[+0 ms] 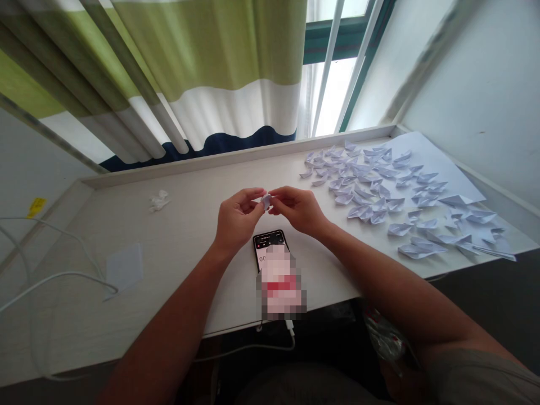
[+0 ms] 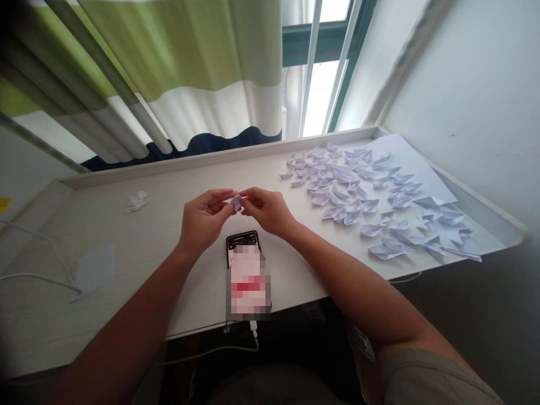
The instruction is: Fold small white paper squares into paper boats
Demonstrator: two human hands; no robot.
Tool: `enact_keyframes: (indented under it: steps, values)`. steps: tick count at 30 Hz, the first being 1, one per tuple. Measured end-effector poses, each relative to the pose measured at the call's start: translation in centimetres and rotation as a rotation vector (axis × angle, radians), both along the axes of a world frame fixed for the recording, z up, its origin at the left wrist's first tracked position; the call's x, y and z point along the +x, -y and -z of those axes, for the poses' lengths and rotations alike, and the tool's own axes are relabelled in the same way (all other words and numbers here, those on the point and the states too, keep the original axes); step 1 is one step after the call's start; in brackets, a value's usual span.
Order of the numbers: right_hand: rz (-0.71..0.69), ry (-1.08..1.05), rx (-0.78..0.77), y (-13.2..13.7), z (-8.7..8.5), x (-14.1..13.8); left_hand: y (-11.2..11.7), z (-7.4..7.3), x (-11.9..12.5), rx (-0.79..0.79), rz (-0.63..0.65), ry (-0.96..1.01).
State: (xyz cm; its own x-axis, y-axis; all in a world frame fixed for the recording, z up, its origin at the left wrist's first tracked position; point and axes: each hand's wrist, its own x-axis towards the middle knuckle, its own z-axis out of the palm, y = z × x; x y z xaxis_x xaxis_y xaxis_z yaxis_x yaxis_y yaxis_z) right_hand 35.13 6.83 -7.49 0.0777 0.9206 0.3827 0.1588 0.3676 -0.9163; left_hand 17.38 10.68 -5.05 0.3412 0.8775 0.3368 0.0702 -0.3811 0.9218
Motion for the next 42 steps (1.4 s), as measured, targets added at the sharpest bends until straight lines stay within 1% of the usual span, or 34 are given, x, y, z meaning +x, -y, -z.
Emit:
enact_keyframes:
  steps: [3,5,9,12,15,19,23,25,27,29,34,39,42]
  values:
    - [0.06,0.168,0.074,0.2,-0.1,-0.1,0.2,0.1,0.3,-0.089,-0.005,0.073]
    - [0.084,0.222,0.117,0.3,-0.3,-0.1,0.3,0.0,0.4,-0.162,-0.004,0.132]
    - [0.064,0.25,0.189,0.5,-0.8,-0.1,0.2,-0.1,0.5,-0.304,0.022,0.237]
    - [0.066,0.187,0.184,0.7,-1.2,-0.2,0.1,-0.2,0.5,-0.363,0.061,0.275]
    - [0.07,0.11,0.14,0.8,-1.4,-0.3,-0.1,-0.2,0.4,-0.387,0.065,0.276]
    - [0.03,-0.009,0.078,0.7,-1.2,-0.4,-0.2,-0.3,0.2,-0.409,0.042,0.249]
    - [0.033,-0.142,-0.014,0.1,-0.7,-0.3,0.2,-0.5,0.3,-0.331,0.03,0.207]
    - [0.027,-0.172,-0.05,-0.1,-0.7,-0.2,0.4,-0.4,0.4,-0.289,0.04,0.192]
    - [0.001,-0.16,-0.08,-0.2,-0.7,-0.1,0.5,-0.3,0.5,-0.274,0.06,0.185]
    - [-0.014,-0.152,-0.084,-0.3,-0.7,0.0,0.4,-0.2,0.4,-0.293,0.084,0.182]
    - [0.031,-0.192,-0.046,-0.3,-0.7,0.0,0.3,-0.1,0.3,-0.373,0.141,0.108]
    - [-0.014,-0.099,-0.048,0.0,-1.2,0.2,0.3,-0.2,0.3,-0.354,0.187,0.073]
    - [0.008,-0.055,-0.022,0.1,-1.5,0.4,0.4,-0.3,0.3,-0.38,0.185,0.077]
